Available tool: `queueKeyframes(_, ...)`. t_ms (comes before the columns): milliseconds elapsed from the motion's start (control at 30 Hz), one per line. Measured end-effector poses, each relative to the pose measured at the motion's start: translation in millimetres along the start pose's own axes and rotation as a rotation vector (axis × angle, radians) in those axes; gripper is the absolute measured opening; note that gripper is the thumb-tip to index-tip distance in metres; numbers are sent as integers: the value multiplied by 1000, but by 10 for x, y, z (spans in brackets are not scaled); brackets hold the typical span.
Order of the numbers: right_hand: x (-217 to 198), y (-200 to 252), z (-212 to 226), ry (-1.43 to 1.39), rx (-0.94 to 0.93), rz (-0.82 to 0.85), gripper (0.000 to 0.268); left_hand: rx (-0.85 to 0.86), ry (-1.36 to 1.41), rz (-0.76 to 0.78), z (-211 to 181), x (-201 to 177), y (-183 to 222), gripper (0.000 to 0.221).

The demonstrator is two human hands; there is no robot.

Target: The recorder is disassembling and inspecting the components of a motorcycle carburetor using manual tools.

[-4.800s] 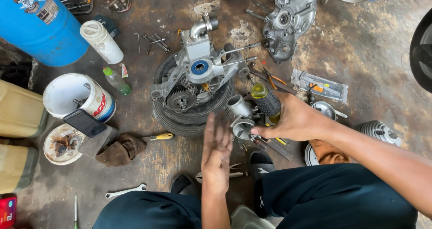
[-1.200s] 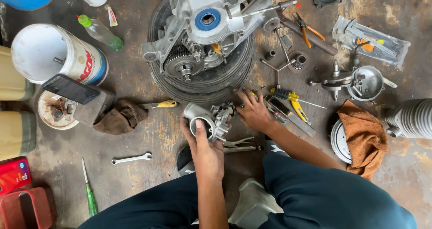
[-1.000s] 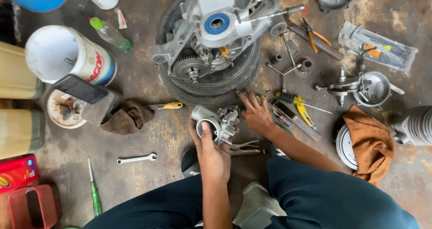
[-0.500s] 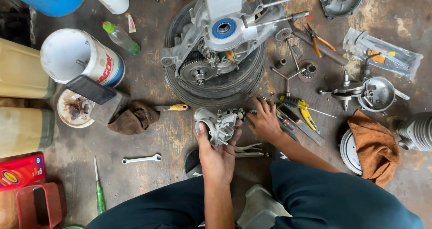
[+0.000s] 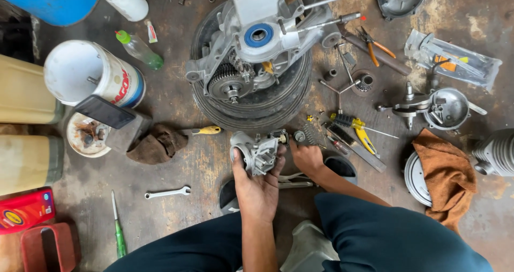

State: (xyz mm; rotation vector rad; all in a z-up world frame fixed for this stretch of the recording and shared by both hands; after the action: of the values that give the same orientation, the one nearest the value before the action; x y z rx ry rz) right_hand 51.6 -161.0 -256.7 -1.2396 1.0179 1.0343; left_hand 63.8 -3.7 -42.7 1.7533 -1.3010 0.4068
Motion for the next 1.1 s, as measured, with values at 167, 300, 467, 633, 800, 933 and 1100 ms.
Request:
queueKeyframes(167,231,-45,-77,-27,72,183,19,-21,23,22,8,65,27,64)
queueKeyframes(300,336,-34,-123,-46,59,217,17,-60,68,18,33,97,59,66)
queueKeyframes(467,390,-30,-141,-57,29,180,12,-75,153,77,-5,187,117,67)
queueKeyframes(633,-17,-13,-68,-103,16,146,12,-161,208,52,8,217,167,74)
queueKeyframes(800,-712,-60,-393,-450,188,314,37,-189,283,116,22,304,220,70)
queueKeyframes(933,-1708,-465,-916,-683,195,288,32,-237,258,143,57,400,313,72)
queueKeyframes(1100,-3279,-772,-1325,-637,664,367,19,-190,238,105,87,576,380,67)
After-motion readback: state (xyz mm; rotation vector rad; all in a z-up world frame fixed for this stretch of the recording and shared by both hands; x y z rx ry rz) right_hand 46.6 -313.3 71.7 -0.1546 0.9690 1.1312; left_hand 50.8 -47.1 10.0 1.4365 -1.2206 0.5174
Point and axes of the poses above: each hand's wrist, its own y-axis away from the middle knuckle, its own x-axis out of the palm, z = x × y, the point moved 8 cm from there along -y, towards the middle knuckle, and after that the axes turned 13 degrees about x, right-handed, at the moved point
